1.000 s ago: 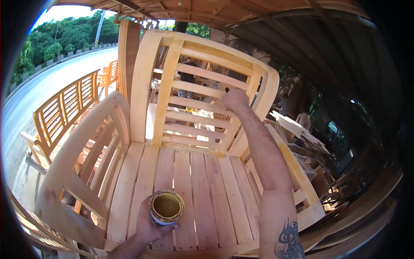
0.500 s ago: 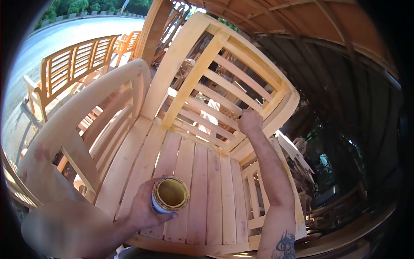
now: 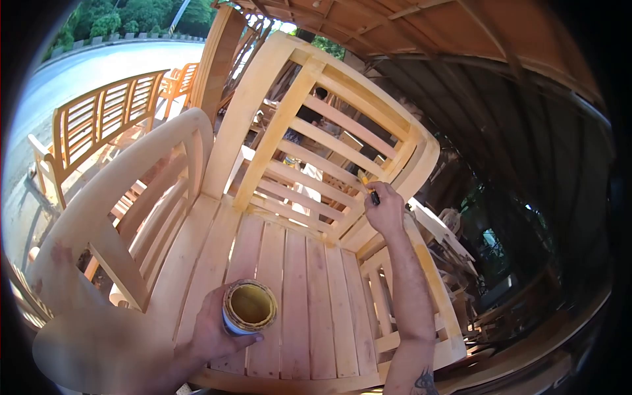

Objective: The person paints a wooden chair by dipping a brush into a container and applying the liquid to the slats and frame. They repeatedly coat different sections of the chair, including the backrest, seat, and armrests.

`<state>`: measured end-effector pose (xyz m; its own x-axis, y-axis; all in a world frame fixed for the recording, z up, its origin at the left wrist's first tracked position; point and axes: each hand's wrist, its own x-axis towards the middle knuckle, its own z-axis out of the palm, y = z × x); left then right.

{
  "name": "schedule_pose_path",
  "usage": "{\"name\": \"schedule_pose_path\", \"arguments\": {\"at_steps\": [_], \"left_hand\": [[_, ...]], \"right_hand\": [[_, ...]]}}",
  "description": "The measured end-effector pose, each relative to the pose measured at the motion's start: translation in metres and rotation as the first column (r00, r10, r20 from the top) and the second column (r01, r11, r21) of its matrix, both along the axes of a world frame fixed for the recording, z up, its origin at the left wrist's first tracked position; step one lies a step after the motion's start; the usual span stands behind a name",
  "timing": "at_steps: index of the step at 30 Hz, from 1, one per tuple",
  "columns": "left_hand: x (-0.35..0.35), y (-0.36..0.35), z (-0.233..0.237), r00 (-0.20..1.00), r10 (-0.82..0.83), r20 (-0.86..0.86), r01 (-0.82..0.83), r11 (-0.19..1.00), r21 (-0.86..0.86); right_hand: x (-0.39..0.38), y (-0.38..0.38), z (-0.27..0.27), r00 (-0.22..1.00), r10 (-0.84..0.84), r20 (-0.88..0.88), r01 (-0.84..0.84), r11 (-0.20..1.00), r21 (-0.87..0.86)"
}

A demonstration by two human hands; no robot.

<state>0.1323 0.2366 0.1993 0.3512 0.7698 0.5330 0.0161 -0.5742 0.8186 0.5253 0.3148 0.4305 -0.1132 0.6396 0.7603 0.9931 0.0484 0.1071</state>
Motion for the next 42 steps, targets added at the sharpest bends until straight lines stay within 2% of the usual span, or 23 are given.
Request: {"name": "schedule_pose_path", "arguments": {"at_steps": [2,5,8,11,14,17,20,23,26,29,32,35,38,40,41,42], "left_hand": [[-0.003,-0.001,0.006,0.999,0.034,-0.032,-0.033,0.999,0.011],[-0.004,0.000,0.008,0.997,0.044,-0.060,-0.042,0.999,0.034],[-0.006,0.000,0.010,0.997,0.048,-0.062,-0.045,0.998,0.050],[-0.006,0.001,0.008,0.998,0.037,-0.052,-0.035,0.999,0.035],[-0.009,0.001,0.011,0.996,0.046,-0.078,-0.044,0.999,0.029],[-0.007,0.003,0.008,0.998,0.048,-0.048,-0.046,0.998,0.043],[-0.009,0.002,0.010,0.998,0.042,-0.056,-0.041,0.999,0.032],[-0.009,0.003,0.011,0.998,0.036,-0.053,-0.034,0.999,0.035],[-0.008,0.003,0.006,0.998,0.044,-0.052,-0.043,0.999,0.017],[-0.009,0.002,0.010,0.997,0.043,-0.067,-0.042,0.999,0.010],[-0.008,0.001,0.009,0.995,0.045,-0.084,-0.044,0.999,0.016],[-0.007,0.001,0.005,0.996,0.040,-0.077,-0.040,0.999,0.001],[-0.008,0.001,0.006,0.995,0.036,-0.096,-0.030,0.998,0.055],[-0.004,0.001,-0.005,1.000,0.008,-0.011,-0.009,0.999,-0.035],[-0.004,0.001,-0.010,1.000,-0.001,0.029,0.003,0.997,-0.078],[-0.006,0.002,-0.012,0.999,0.016,0.046,-0.014,0.999,-0.033]], "right_hand": [[0.014,0.003,0.029,0.997,-0.046,0.058,0.049,0.998,-0.042],[0.006,0.012,0.063,0.990,-0.122,0.071,0.134,0.968,-0.213],[0.000,0.031,0.069,0.975,-0.178,0.134,0.210,0.935,-0.286],[0.010,0.053,0.063,0.928,-0.317,0.197,0.371,0.838,-0.400],[0.004,0.068,0.067,0.874,-0.388,0.291,0.476,0.802,-0.360],[-0.015,0.073,0.067,0.897,-0.350,0.270,0.430,0.832,-0.351],[-0.006,0.082,0.059,0.816,-0.394,0.423,0.529,0.804,-0.271],[-0.021,0.076,0.059,0.862,-0.360,0.358,0.459,0.854,-0.247],[-0.009,0.070,0.054,0.845,-0.444,0.300,0.524,0.800,-0.291],[-0.013,0.058,0.059,0.854,-0.436,0.285,0.500,0.839,-0.216],[0.006,0.048,0.049,0.893,-0.383,0.235,0.439,0.857,-0.271],[0.010,0.030,0.046,0.933,-0.332,0.140,0.349,0.930,-0.120],[-0.007,-0.009,0.044,0.967,-0.193,-0.166,0.214,0.970,0.119],[0.012,-0.035,0.021,0.945,0.034,-0.326,0.083,0.937,0.339],[0.011,-0.056,0.006,0.877,0.115,-0.467,0.070,0.930,0.361],[0.008,-0.077,-0.012,0.780,0.199,-0.593,0.061,0.920,0.388]]}}
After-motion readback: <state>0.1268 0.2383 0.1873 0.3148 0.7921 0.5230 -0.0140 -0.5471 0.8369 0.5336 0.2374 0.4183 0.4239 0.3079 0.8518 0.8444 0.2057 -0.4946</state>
